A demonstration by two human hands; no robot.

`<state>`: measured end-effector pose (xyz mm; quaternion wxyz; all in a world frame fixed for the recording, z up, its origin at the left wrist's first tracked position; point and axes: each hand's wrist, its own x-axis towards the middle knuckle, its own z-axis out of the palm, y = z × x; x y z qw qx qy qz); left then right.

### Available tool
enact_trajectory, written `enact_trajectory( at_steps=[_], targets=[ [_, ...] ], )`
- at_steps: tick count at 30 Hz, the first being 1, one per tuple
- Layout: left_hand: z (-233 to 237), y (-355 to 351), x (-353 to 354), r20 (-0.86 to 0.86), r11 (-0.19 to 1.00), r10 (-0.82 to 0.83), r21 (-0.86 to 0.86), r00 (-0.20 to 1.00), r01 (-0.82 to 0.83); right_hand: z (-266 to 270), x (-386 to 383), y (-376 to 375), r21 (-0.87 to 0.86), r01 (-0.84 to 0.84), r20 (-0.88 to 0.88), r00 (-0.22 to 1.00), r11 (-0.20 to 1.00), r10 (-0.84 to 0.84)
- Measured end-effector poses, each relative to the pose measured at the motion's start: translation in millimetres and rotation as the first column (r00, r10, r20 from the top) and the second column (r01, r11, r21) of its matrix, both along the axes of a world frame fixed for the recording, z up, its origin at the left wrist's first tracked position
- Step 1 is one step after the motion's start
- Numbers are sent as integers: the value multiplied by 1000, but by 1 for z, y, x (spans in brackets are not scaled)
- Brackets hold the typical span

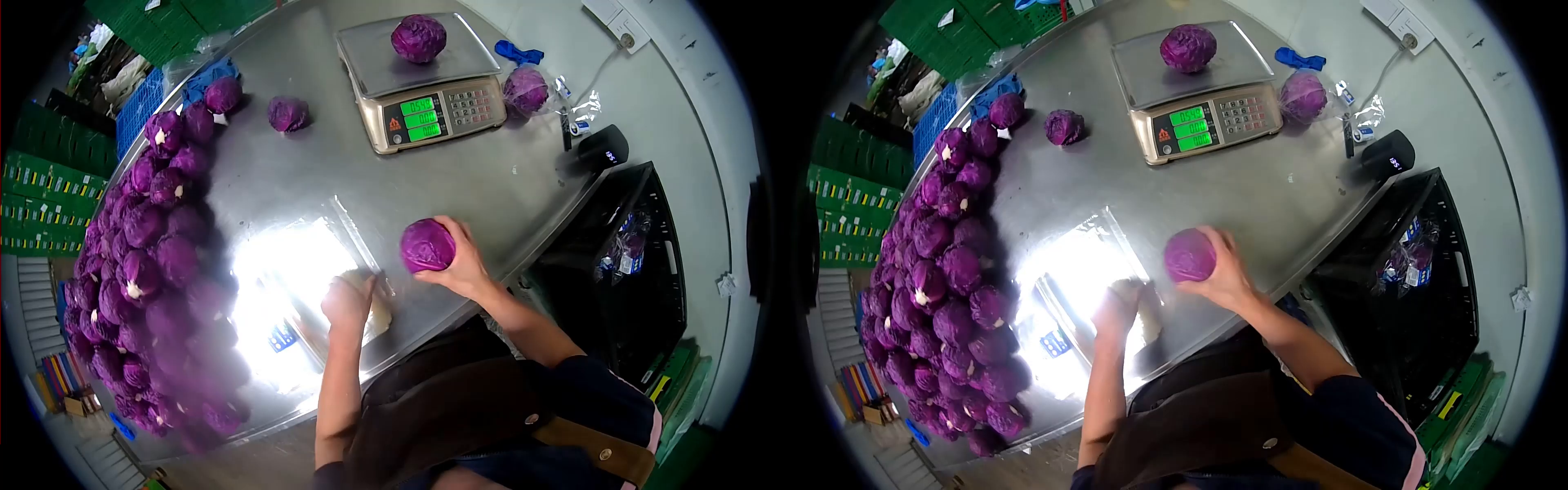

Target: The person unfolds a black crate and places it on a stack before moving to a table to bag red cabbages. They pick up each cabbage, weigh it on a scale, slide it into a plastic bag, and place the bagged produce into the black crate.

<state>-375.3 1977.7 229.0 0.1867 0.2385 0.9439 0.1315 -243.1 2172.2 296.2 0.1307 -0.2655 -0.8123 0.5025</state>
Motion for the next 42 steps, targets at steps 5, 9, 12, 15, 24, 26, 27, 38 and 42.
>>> enact_trajectory(
  at_steps=[5, 9, 12, 15, 24, 26, 27, 38, 42],
  targets=[
    [-35, 3, 11, -91, 996, -84, 7, 992, 85, 2, 20, 23, 213, -78, 285, 958, 974, 15],
    [-32, -14, 8, -120, 997, 72, 40, 990, -67, -27, 27, 53, 181, -60, 118, 992, 982, 39],
    [6, -28, 8, 160, 896, 328, 260, 931, -360, -30, 38, 68, -521, 160, 142, 985, 838, -99],
    [3, -51, 4, 258, 777, 414, 400, 873, -486, -24, 42, 50, -896, -55, -111, 988, 440, -104],
    [16, -80, 13, 665, 61, 221, 721, 714, -690, 39, -45, -87, -838, -466, -298, 827, 284, 477],
    [28, -76, 24, 705, 50, 179, 690, 687, -722, 21, -52, -105, -841, -521, -387, 767, 144, 512],
    [24, -77, 19, 705, 83, 217, 676, 675, -733, 8, -54, -112, -851, -524, -463, 726, -27, 508],
    [50, -108, 4, 569, 166, 484, 686, 665, -708, -33, -45, -95, -915, -391, -318, 847, 96, 425],
    [68, -89, 16, 592, 393, 101, 714, 799, -579, -13, -35, -94, -853, -520, -412, 723, 44, 555]
  ],
)
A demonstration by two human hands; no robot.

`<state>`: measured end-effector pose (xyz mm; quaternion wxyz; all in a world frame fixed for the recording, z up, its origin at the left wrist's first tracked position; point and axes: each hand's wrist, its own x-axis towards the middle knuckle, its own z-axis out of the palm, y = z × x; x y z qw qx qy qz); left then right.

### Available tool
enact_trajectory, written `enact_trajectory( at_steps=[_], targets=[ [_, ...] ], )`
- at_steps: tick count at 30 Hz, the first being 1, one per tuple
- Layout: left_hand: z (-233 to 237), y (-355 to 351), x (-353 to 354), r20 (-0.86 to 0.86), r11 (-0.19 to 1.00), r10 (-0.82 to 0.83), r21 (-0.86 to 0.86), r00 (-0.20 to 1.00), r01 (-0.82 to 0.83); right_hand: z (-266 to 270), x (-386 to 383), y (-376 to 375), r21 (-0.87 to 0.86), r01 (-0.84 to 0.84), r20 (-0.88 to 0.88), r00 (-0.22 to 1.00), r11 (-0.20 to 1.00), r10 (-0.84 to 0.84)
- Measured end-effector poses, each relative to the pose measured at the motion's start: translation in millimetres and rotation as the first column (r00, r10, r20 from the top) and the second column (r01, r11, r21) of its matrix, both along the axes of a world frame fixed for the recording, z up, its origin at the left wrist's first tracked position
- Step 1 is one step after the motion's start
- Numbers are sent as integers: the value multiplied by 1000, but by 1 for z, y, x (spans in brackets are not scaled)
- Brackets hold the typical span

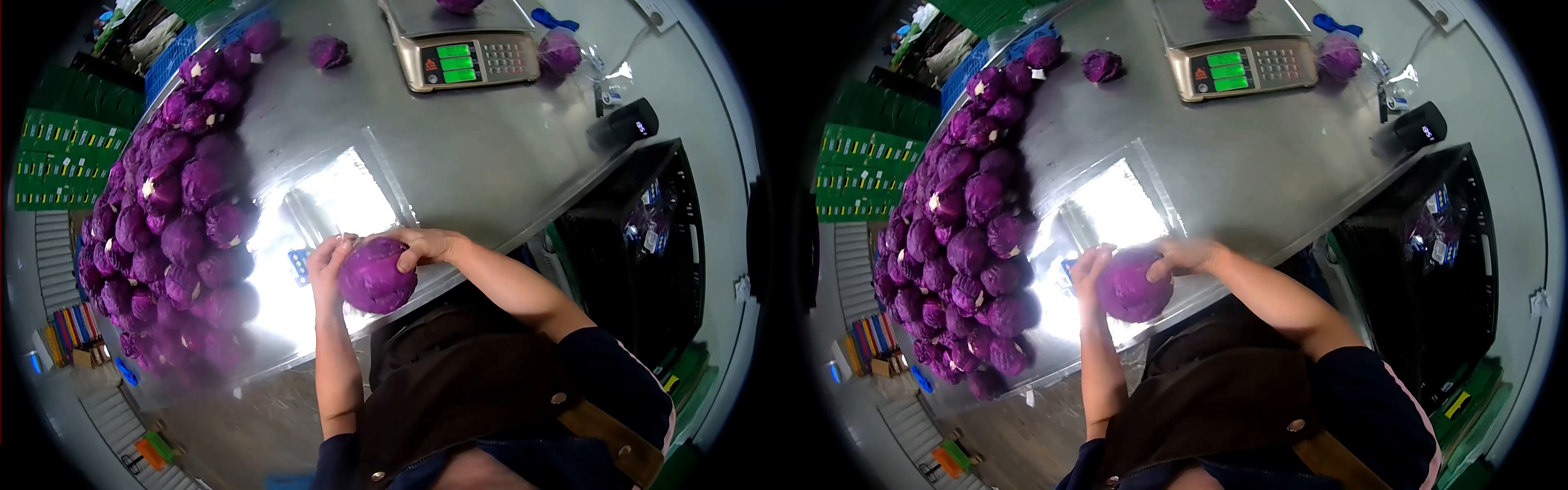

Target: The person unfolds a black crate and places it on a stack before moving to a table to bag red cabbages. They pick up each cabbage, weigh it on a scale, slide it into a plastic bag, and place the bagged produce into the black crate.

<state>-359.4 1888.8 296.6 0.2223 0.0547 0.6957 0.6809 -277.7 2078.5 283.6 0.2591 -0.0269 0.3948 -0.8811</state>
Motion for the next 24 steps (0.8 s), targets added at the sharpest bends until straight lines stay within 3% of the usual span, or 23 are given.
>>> enact_trajectory(
  at_steps=[1, 3, 4, 7, 8, 9, 11, 12, 13, 15, 17, 18, 21, 22, 23, 24],
  targets=[
    [6, 7, 5, 211, 994, -50, 102, 976, 29, -10, 4, 0, -17, -7, -14, 1000, 1000, 7],
    [-6, 2, 5, 261, 996, -63, 80, 963, 43, -13, 7, 2, -50, -26, -48, 999, 998, 24],
    [-10, 1, 6, 287, 996, -72, 69, 955, 55, -10, 20, 8, -24, 71, 57, 996, 997, -70],
    [22, 24, 21, 142, 971, 95, -230, 985, -61, -20, 36, 20, 206, 272, 327, 886, 940, -328],
    [13, 38, 32, -149, 987, 54, -142, 987, -75, -11, 40, 19, 286, 383, 336, 818, 878, -466],
    [34, 51, 46, -7, 979, 2, -203, 1000, -4, 25, 45, 21, 316, 491, 328, 746, 812, -579],
    [37, 77, 67, -308, 955, -208, -269, 929, 125, 58, 56, 37, 502, 500, 299, 665, 705, -684],
    [57, 93, 74, -185, 977, -156, -170, 970, 125, 57, 58, 45, 744, 492, -101, 751, 452, -652],
    [70, 107, 70, -164, 991, -79, -119, 983, 60, 69, 76, 58, 858, 494, -380, 795, 141, -473],
    [87, 126, 58, -99, 996, 82, -29, 992, -85, 98, 74, 84, 825, 561, -416, 686, 70, -597],
    [93, 128, 41, 49, 942, 155, 293, 987, -162, 111, 63, 95, 701, 708, -644, 576, -88, -503],
    [92, 126, 38, -18, 938, 201, 291, 979, -187, 113, 59, 95, 622, 768, -736, 507, -152, -448],
    [60, 113, 49, -146, 980, 187, 93, 971, -175, 93, 43, 96, 427, 813, -900, 427, -395, -92],
    [51, 105, 56, -96, 998, 54, -15, 994, -56, 84, 43, 96, 474, 801, -875, 475, -366, -93],
    [51, 95, 56, 51, 972, -162, -164, 986, 168, 75, 45, 96, 473, 800, -870, 489, -368, -55],
    [50, 95, 58, -269, 878, -275, -461, 923, 127, 66, 49, 95, 477, 798, -862, 507, -369, -19]
  ],
)
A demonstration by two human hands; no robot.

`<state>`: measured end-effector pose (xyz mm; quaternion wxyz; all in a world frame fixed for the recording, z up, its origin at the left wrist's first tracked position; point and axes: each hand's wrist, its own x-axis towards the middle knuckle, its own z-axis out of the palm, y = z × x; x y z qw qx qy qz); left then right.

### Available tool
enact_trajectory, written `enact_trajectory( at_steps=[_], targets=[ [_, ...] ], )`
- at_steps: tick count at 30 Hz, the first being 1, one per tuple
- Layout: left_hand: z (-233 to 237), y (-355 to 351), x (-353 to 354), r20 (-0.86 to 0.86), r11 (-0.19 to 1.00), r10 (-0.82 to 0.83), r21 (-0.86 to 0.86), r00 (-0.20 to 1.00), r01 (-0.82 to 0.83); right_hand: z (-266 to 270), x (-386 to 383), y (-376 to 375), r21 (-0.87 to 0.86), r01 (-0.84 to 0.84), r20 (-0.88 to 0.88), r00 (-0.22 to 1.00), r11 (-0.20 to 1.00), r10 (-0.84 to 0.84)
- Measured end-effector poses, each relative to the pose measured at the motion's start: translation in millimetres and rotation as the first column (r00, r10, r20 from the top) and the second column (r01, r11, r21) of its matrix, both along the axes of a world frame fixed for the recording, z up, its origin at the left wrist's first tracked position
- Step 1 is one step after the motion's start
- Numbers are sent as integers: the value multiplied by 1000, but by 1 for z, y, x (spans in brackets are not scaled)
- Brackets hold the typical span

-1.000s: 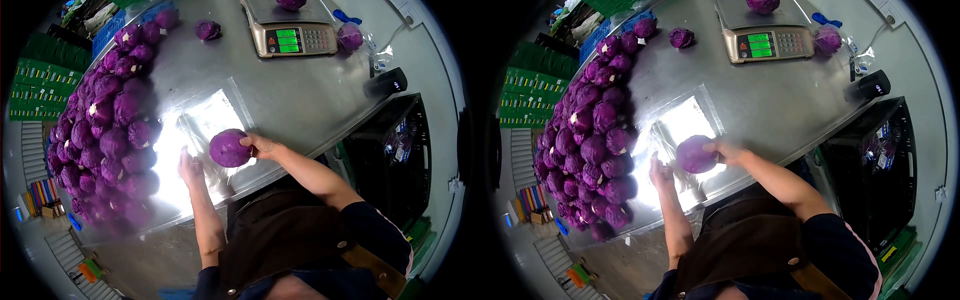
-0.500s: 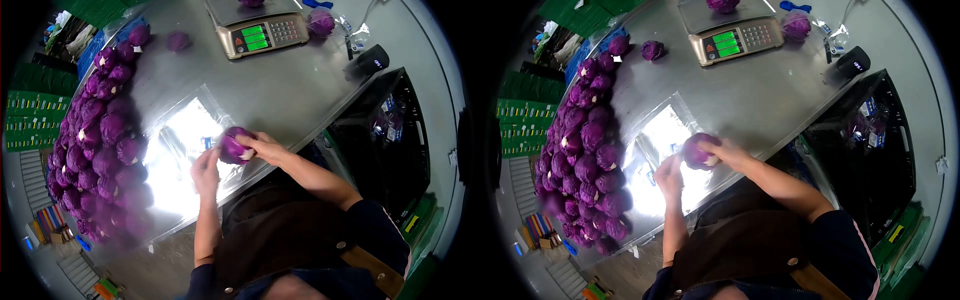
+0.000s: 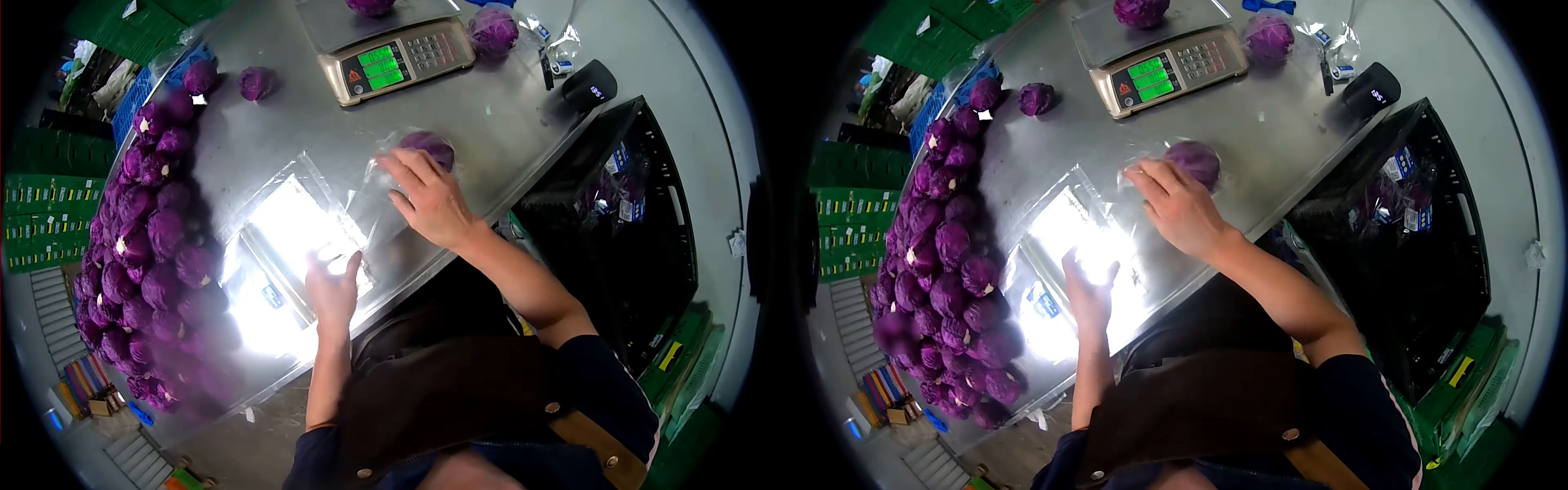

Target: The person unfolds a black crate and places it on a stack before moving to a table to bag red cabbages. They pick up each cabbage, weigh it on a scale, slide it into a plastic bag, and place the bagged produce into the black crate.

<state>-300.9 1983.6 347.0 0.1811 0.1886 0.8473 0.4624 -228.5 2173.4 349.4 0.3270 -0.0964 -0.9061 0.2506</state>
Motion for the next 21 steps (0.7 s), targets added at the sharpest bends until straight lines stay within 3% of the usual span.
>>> enact_trajectory(
  at_steps=[1, 4, 5, 7, 9, 12, 15, 16, 17, 21],
  targets=[
    [2, 0, 5, -359, 965, -135, -259, 924, 40, -8, 4, -2, 31, -19, 24, 1000, 999, 18],
    [36, 41, -3, -602, 977, -179, -201, 778, 70, -13, 13, -10, 47, -71, 76, 995, 996, 68],
    [33, 48, -6, -552, 947, -258, -308, 793, 93, -10, 15, -12, 39, -82, 90, 993, 996, 78],
    [25, 56, -32, -11, 636, -466, -700, 885, 325, -4, 26, -8, 127, -78, 160, 985, 989, 57],
    [17, 39, -36, 135, 822, -310, -459, 941, 337, 3, 43, -4, 182, -38, 232, 973, 982, -6],
    [10, 13, -32, 364, 970, -184, -80, 913, 228, 27, 70, -11, 201, 123, 311, 933, 972, -182],
    [19, 3, -31, 476, 978, -185, 176, 860, 113, 54, 67, -28, 13, 223, 75, 972, 975, -224],
    [21, 2, -29, 495, 969, -186, 237, 849, 74, 53, 60, -37, -55, 134, -10, 991, 989, -135],
    [23, 2, -28, 512, 955, -189, 296, 838, 34, 53, 49, -49, -131, 82, -8, 996, 988, -83],
    [18, 5, -27, 616, 903, -140, 400, 775, -155, 28, 9, -80, -33, 77, 69, 995, 996, -75]
  ],
)
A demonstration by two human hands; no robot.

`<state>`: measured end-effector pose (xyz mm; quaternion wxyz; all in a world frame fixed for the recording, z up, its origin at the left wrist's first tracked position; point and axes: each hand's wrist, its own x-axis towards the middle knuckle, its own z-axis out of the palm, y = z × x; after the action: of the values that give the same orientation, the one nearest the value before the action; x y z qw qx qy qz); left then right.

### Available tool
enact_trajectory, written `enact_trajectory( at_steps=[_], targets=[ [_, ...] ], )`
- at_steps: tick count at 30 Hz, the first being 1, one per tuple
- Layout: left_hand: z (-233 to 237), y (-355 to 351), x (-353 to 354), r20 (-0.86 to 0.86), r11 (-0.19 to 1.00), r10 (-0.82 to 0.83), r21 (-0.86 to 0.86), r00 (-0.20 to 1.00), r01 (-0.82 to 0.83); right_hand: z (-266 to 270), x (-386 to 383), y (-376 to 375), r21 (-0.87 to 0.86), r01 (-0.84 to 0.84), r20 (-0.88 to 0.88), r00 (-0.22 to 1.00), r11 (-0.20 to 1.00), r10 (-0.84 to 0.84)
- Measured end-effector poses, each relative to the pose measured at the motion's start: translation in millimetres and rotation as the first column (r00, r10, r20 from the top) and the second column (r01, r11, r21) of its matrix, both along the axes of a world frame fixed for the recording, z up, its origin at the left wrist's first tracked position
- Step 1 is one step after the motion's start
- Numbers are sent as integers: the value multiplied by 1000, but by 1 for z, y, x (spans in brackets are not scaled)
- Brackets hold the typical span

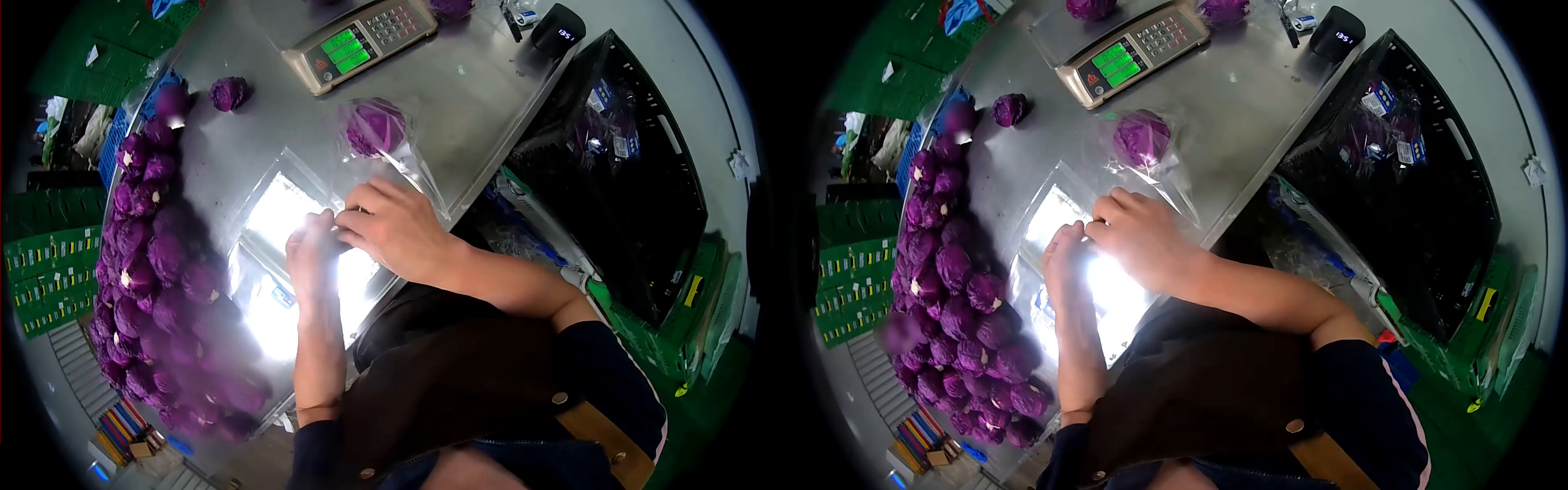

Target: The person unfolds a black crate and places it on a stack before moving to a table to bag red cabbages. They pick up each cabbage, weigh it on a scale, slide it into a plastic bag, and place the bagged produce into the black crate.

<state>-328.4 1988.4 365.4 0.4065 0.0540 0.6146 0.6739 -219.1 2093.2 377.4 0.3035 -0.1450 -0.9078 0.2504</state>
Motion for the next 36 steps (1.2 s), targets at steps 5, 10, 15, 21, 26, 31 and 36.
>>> enact_trajectory(
  at_steps=[5, 10, 15, 21, 26, 31, 36],
  targets=[
    [-3, 14, -4, 445, 995, 67, 35, 893, -92, -8, -8, 21, 285, -161, -126, 971, 945, 204],
    [-24, 23, -6, 618, 990, -92, 137, 781, 7, -10, -1, 39, 322, -242, -324, 880, 915, 347],
    [20, 26, 3, 307, 1000, 7, 5, 952, -9, 57, 58, 46, -444, -171, -403, 915, 880, -25],
    [10, 3, -10, -55, 997, -69, -45, 996, 67, 67, 187, 87, -919, 150, 161, 987, 364, -1],
    [15, 1, -9, -16, 993, -115, 5, 993, 115, -29, 202, 64, -171, 223, 824, 567, 960, 15],
    [0, -15, -10, -95, 986, -139, 82, 986, 147, -28, 74, 92, -307, 82, 171, 985, 948, -30],
    [-62, -17, -4, -741, 999, -15, 8, 672, 31, -61, 38, 113, -52, -174, -24, 985, 983, 173]
  ],
)
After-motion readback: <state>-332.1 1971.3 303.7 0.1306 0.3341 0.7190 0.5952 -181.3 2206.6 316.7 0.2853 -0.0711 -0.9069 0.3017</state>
